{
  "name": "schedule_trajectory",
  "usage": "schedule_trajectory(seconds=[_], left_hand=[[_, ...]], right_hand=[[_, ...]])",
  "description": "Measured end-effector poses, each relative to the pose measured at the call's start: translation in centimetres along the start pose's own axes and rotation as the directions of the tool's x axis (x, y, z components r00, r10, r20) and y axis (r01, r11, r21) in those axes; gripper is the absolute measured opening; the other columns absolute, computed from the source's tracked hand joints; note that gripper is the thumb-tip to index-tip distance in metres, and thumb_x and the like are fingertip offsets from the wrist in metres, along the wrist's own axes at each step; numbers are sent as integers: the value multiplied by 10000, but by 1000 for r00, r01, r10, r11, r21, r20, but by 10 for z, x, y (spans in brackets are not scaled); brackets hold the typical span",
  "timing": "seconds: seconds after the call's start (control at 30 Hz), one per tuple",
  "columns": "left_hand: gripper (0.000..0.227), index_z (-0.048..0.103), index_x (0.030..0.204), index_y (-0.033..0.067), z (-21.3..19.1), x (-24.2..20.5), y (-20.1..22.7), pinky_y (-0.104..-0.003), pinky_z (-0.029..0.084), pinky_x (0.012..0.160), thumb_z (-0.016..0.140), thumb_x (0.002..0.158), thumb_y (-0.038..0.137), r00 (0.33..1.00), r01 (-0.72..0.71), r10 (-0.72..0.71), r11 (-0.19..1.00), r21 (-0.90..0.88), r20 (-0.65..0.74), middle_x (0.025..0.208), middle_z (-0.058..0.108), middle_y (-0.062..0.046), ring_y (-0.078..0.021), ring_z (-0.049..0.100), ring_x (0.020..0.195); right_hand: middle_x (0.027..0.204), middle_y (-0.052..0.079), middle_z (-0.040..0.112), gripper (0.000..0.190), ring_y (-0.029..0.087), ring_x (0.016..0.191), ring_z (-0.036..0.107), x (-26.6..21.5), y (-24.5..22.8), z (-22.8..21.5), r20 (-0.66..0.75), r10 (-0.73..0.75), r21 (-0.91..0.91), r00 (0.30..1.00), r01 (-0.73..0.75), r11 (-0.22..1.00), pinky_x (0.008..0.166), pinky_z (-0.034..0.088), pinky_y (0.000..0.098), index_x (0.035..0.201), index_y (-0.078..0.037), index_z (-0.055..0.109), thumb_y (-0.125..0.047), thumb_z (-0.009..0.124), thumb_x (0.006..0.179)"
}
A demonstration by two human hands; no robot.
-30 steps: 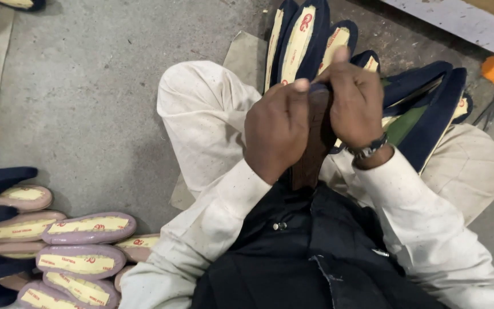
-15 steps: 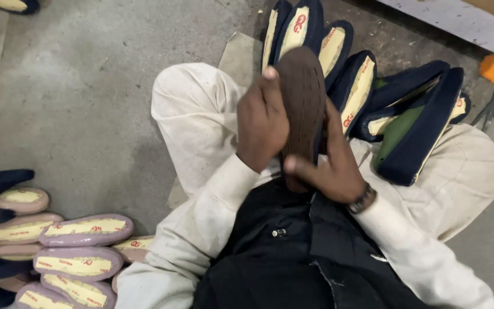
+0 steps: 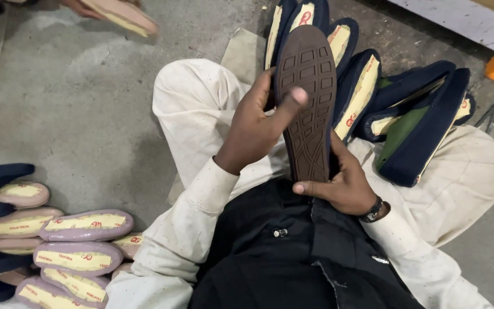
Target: A person is manually attaching rubber soles to shoe uppers, aligning them carefully and pressing them together.
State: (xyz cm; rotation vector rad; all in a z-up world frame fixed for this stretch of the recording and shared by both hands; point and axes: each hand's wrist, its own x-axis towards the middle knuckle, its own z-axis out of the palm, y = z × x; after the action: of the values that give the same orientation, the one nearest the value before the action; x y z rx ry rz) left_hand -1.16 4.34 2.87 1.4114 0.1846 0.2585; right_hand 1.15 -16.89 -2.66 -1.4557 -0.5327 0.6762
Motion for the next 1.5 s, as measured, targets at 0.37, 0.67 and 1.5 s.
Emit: schedule_trajectory(seconds=[0.37,0.67,1.5], left_hand=[[496,598,1282,34,4,-15,6,-520,630,788,826,874,197,988,93,-105,990,103,116,1054,714,-269,-361,709,1044],[342,763,1075,120,30,-1,36,-235,588,739,643,918,399,988,140,-151,951,275,19,940,792,20,-75,736,864],[421,695,1252,-4,56,-9,13,-418,620,930,800,895,191,981,183,-188,979,86,54,1111,771,-203,-231,702,1098]], right_hand=[[1434,246,566,509,291,1316,492,36,-52,-26,-81,-194,-288,978,164,944,1138,399,517,1537,28,485,-289,411,1146],[1253,142,655,412,283,1139,645,50,-114,-19,4,-93,-590,996,78,804,948,526,404,1312,-4,623,-301,413,1119],[901,143,695,261,171,985,604,33,-88,-49,-180,-119,-300,977,60,952,880,537,405,1258,1,704,-197,628,1107]])
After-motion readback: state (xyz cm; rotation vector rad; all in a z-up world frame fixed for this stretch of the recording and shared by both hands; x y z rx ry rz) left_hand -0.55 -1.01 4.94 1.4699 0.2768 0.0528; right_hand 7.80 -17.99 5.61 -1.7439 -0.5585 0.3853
